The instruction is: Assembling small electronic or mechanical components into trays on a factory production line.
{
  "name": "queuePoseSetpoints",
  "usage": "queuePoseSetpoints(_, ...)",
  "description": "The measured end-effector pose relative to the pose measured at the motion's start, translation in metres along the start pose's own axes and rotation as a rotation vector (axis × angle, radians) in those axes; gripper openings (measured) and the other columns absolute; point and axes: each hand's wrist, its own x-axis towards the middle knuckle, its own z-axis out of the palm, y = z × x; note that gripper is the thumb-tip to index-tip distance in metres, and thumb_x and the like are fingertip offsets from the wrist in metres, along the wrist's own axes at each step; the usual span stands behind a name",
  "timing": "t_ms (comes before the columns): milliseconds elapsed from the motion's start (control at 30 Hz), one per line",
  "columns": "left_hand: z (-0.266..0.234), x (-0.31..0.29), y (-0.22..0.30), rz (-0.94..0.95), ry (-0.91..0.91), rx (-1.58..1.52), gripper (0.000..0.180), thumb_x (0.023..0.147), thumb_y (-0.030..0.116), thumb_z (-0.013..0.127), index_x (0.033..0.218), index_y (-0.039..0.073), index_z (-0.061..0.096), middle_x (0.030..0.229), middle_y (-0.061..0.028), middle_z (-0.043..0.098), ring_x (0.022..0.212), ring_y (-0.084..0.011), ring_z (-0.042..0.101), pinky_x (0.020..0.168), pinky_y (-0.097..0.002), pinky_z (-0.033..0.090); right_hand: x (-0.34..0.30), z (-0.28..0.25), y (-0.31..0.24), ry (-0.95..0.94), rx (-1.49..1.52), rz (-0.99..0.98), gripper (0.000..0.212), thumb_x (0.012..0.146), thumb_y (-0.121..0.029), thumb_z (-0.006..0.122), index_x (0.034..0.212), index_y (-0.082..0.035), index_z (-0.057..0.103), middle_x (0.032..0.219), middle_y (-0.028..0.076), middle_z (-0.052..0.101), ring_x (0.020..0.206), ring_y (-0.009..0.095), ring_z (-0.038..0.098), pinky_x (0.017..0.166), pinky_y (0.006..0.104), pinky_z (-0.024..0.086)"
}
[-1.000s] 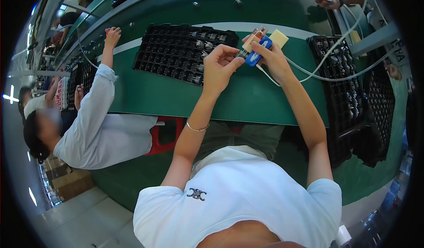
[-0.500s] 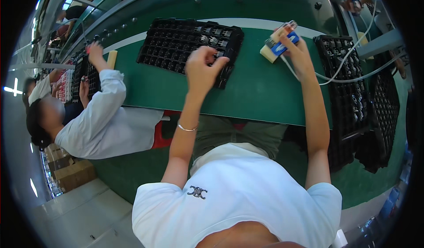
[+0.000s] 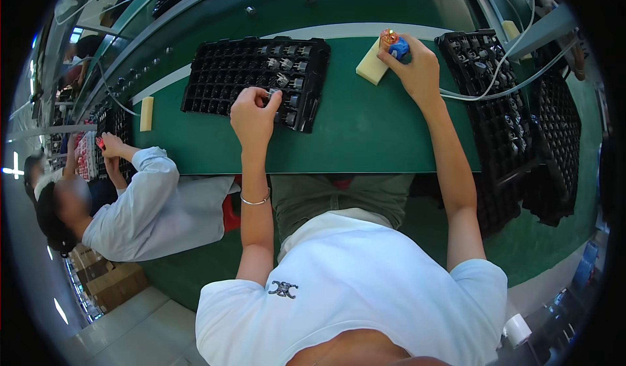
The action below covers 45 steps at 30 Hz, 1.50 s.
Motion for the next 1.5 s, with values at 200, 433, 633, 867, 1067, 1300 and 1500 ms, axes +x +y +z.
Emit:
queuePoseSetpoints(200, 0.015, -0.004, 0.014, -0.019, -0.168, -0.902, 0.021, 0.082, -0.001, 0.072, 0.097, 0.002, 0.059, 0.085, 0.0000, 0.063, 0.073, -0.0038, 0.056, 0.062, -0.0173, 0.043, 0.000, 0.000, -0.002, 0.009, 0.011, -0.016, 0.043, 0.077, -0.033, 0.080, 0.106, -0.003, 0.068, 0.084, 0.011, 0.068, 0.072, 0.023, 0.066, 0.068, 0.0325, 0.052)
queuePoseSetpoints(433, 0.043, -0.004, 0.028, 0.116, -0.145, -0.751, 0.028, 0.075, 0.008, 0.077, 0.096, 0.004, 0.059, 0.077, 0.0013, 0.057, 0.062, -0.0043, 0.047, 0.055, -0.0190, 0.035, -0.001, 0.002, -0.002, 0.011, 0.043, -0.032, 0.041, 0.077, -0.031, 0.080, 0.105, -0.003, 0.067, 0.086, 0.012, 0.068, 0.075, 0.024, 0.066, 0.069, 0.0327, 0.052)
queuePoseSetpoints(633, 0.047, -0.004, 0.025, 0.094, -0.169, -0.787, 0.027, 0.079, 0.002, 0.075, 0.101, 0.004, 0.060, 0.082, 0.0042, 0.056, 0.066, -0.0012, 0.044, 0.056, -0.0154, 0.033, 0.001, 0.001, 0.000, 0.006, 0.040, -0.027, 0.042, 0.076, -0.031, 0.080, 0.105, -0.003, 0.068, 0.087, 0.011, 0.068, 0.075, 0.025, 0.066, 0.070, 0.0327, 0.052)
queuePoseSetpoints(867, 0.042, -0.007, 0.029, 0.114, -0.139, -0.797, 0.026, 0.079, 0.001, 0.074, 0.100, 0.003, 0.061, 0.083, 0.0042, 0.056, 0.065, -0.0011, 0.043, 0.055, -0.0158, 0.032, 0.009, 0.002, 0.002, -0.011, 0.012, -0.055, 0.045, 0.075, -0.031, 0.081, 0.105, -0.001, 0.068, 0.089, 0.013, 0.068, 0.075, 0.027, 0.066, 0.069, 0.0341, 0.052)
queuePoseSetpoints(1067, 0.047, -0.009, 0.022, 0.069, -0.155, -0.814, 0.024, 0.081, 0.001, 0.071, 0.102, 0.003, 0.061, 0.084, 0.0032, 0.057, 0.067, -0.0015, 0.045, 0.057, -0.0159, 0.035, 0.060, 0.024, 0.013, -0.115, -0.046, 0.010, 0.044, 0.074, -0.038, 0.078, 0.099, -0.003, 0.069, 0.081, 0.014, 0.068, 0.073, 0.029, 0.067, 0.070, 0.0369, 0.053)
queuePoseSetpoints(1300, 0.042, -0.006, 0.025, -0.011, -0.161, -0.855, 0.028, 0.082, 0.000, 0.067, 0.110, 0.001, 0.061, 0.092, -0.0004, 0.058, 0.072, -0.0038, 0.049, 0.062, -0.0176, 0.040, 0.159, 0.104, 0.027, -0.089, -0.080, -0.074, 0.041, 0.073, -0.044, 0.073, 0.085, -0.004, 0.070, 0.081, 0.016, 0.070, 0.075, 0.034, 0.068, 0.070, 0.0404, 0.054)
queuePoseSetpoints(1500, 0.048, -0.007, 0.021, -0.009, -0.174, -0.906, 0.029, 0.082, -0.001, 0.068, 0.111, 0.001, 0.061, 0.094, -0.0005, 0.058, 0.072, -0.0037, 0.049, 0.062, -0.0168, 0.040, 0.176, 0.137, 0.026, -0.096, -0.247, -0.058, 0.043, 0.075, -0.045, 0.071, 0.093, -0.006, 0.071, 0.089, 0.017, 0.071, 0.084, 0.035, 0.069, 0.074, 0.0435, 0.055)
